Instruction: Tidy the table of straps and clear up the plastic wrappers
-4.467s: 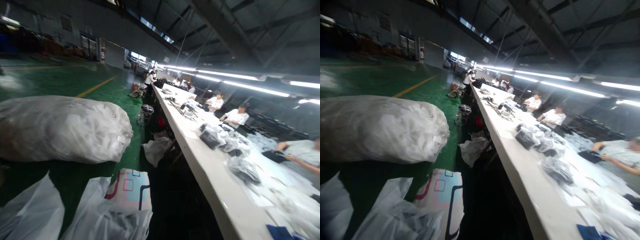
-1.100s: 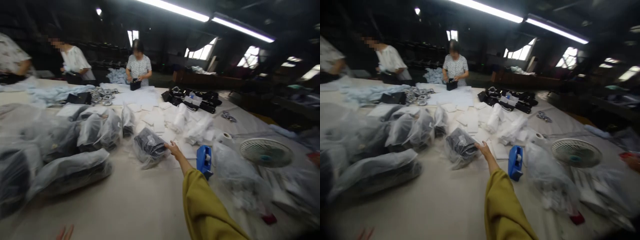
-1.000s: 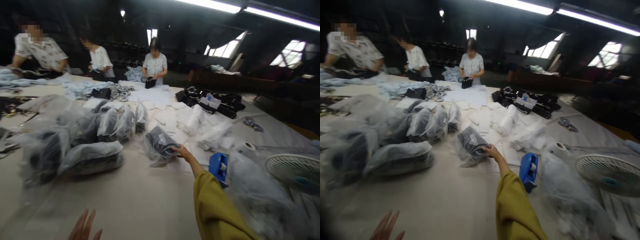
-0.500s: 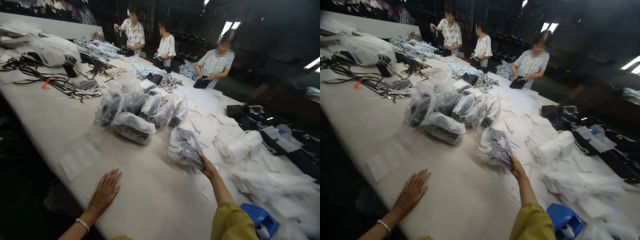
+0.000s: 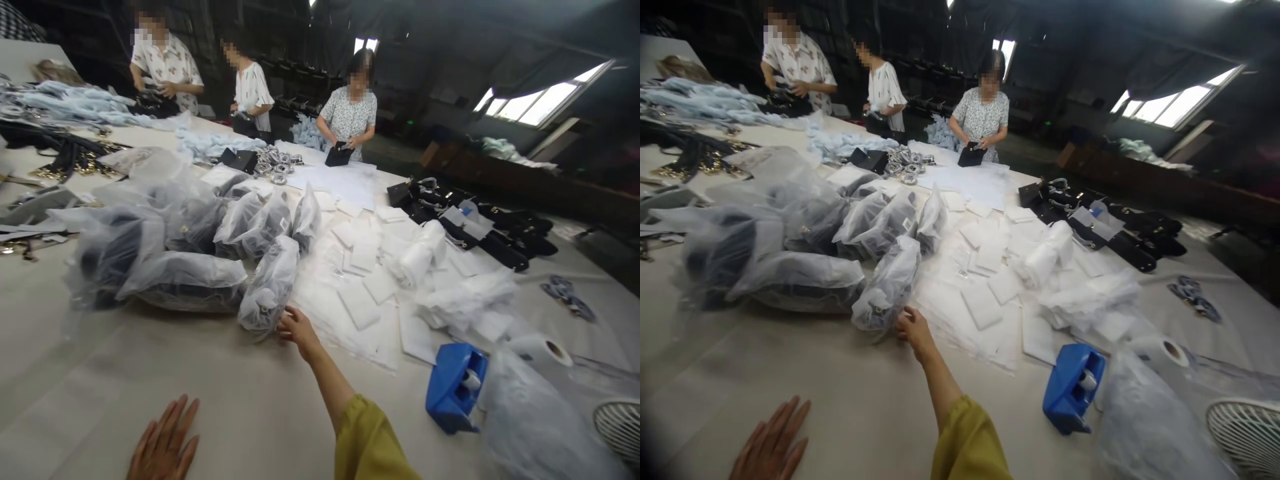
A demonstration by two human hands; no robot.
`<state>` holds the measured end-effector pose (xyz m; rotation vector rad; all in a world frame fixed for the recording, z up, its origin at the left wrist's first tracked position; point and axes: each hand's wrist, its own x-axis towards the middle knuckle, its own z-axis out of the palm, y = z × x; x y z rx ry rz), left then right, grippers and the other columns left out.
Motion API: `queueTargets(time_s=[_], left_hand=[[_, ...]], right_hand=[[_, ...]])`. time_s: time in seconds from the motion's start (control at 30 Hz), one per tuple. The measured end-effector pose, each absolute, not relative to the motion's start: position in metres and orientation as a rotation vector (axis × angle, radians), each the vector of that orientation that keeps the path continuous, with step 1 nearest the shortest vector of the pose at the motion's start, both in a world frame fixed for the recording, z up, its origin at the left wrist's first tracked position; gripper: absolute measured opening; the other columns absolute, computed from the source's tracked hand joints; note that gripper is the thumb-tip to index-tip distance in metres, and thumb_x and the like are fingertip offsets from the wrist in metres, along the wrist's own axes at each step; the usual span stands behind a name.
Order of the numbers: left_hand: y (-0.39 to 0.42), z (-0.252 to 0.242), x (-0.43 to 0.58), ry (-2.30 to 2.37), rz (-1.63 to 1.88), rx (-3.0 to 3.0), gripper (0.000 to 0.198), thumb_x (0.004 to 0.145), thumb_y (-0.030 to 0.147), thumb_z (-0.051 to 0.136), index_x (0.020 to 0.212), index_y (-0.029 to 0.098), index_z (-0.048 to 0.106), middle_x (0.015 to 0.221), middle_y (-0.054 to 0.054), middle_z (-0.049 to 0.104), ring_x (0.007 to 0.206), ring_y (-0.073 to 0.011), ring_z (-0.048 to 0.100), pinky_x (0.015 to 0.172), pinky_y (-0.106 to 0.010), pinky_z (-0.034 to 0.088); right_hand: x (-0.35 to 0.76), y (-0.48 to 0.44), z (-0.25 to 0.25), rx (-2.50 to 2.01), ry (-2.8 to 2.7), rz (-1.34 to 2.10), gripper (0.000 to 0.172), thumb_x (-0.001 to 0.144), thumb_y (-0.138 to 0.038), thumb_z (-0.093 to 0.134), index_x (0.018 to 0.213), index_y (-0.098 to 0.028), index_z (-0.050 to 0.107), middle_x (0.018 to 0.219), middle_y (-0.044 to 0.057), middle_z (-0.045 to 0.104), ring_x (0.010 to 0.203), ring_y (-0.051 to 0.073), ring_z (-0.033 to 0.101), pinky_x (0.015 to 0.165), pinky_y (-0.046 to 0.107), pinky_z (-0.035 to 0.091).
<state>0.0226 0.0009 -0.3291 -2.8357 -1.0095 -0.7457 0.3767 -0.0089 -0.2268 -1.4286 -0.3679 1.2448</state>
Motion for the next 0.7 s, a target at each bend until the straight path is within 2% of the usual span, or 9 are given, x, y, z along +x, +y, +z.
queueTargets(time_s=[0.1,0.2,0.3,0.37,0.4,0.47,0.5,0.57,0.7], left_hand=[[0.002,-0.332,0.021,-1.040,-0.738,-2.823,0.069,0.095,0.032,0.036,0.160,0.027,0.016,0.158,-0.013,0.036,0.139,-0.0328,0.040,0.120,-0.055,0.022],[0.001,-0.330,0.022,-1.029,-0.740,-2.818,0.068,0.095,0.033,0.035,0.160,0.027,0.015,0.159,-0.013,0.035,0.138,-0.0335,0.041,0.120,-0.054,0.022],[0.001,-0.324,0.025,-1.015,-0.734,-2.808,0.067,0.097,0.033,0.033,0.160,0.026,0.014,0.157,-0.014,0.036,0.135,-0.0345,0.043,0.118,-0.055,0.024],[0.001,-0.321,0.027,-1.013,-0.717,-2.811,0.066,0.097,0.033,0.032,0.160,0.024,0.014,0.156,-0.016,0.037,0.133,-0.0356,0.045,0.117,-0.056,0.026],[0.001,-0.320,0.027,-1.006,-0.709,-2.819,0.067,0.097,0.033,0.032,0.161,0.024,0.014,0.156,-0.016,0.038,0.132,-0.0364,0.045,0.115,-0.058,0.027],[0.001,-0.319,0.027,-1.014,-0.691,-2.840,0.067,0.098,0.032,0.032,0.161,0.026,0.012,0.156,-0.017,0.037,0.133,-0.0375,0.044,0.113,-0.060,0.030],[0.001,-0.320,0.026,-1.030,-0.682,-2.846,0.066,0.098,0.032,0.031,0.161,0.027,0.011,0.156,-0.016,0.036,0.134,-0.0376,0.043,0.113,-0.061,0.030],[0.001,-0.322,0.024,-1.046,-0.652,-2.854,0.066,0.098,0.032,0.031,0.161,0.028,0.010,0.157,-0.015,0.036,0.136,-0.0373,0.042,0.113,-0.061,0.030],[0.003,-0.329,0.018,-1.065,-0.576,-2.859,0.068,0.097,0.034,0.034,0.161,0.029,0.010,0.159,-0.013,0.034,0.138,-0.0354,0.041,0.116,-0.059,0.029]], right_hand=[[0.370,-0.013,-0.227,-1.433,-0.433,1.264,0.074,0.076,-0.040,0.072,0.141,-0.019,0.047,0.128,0.011,0.061,0.090,0.016,0.064,0.073,0.029,0.052],[0.367,-0.014,-0.224,-1.525,-0.575,1.270,0.073,0.081,-0.038,0.067,0.148,-0.023,0.041,0.140,0.012,0.055,0.097,0.018,0.065,0.077,0.032,0.054],[0.375,-0.024,-0.218,-1.824,-1.025,1.080,0.066,0.086,-0.032,0.062,0.148,-0.022,0.043,0.140,0.011,0.057,0.106,0.020,0.065,0.092,0.037,0.055],[0.389,-0.042,-0.216,-2.023,-1.293,0.855,0.068,0.081,-0.018,0.062,0.147,-0.019,0.045,0.144,0.014,0.054,0.126,0.027,0.056,0.111,0.045,0.044],[0.398,-0.053,-0.217,-2.130,-1.380,0.757,0.074,0.077,-0.011,0.062,0.149,-0.017,0.044,0.150,0.016,0.048,0.137,0.032,0.046,0.118,0.050,0.034],[0.418,-0.078,-0.219,-2.382,-1.465,0.671,0.088,0.070,-0.001,0.062,0.153,-0.015,0.037,0.161,0.019,0.031,0.149,0.037,0.026,0.123,0.057,0.020],[0.429,-0.089,-0.220,-2.529,-1.502,0.651,0.094,0.069,0.001,0.063,0.156,-0.015,0.031,0.164,0.019,0.023,0.151,0.038,0.021,0.123,0.058,0.020],[0.446,-0.106,-0.223,-2.776,-1.554,0.644,0.102,0.069,0.000,0.066,0.159,-0.016,0.022,0.166,0.019,0.017,0.152,0.038,0.019,0.120,0.058,0.027],[0.464,-0.115,-0.226,-2.896,-1.633,0.592,0.100,0.070,0.003,0.061,0.159,-0.019,0.021,0.166,0.017,0.019,0.150,0.039,0.023,0.114,0.057,0.039]])
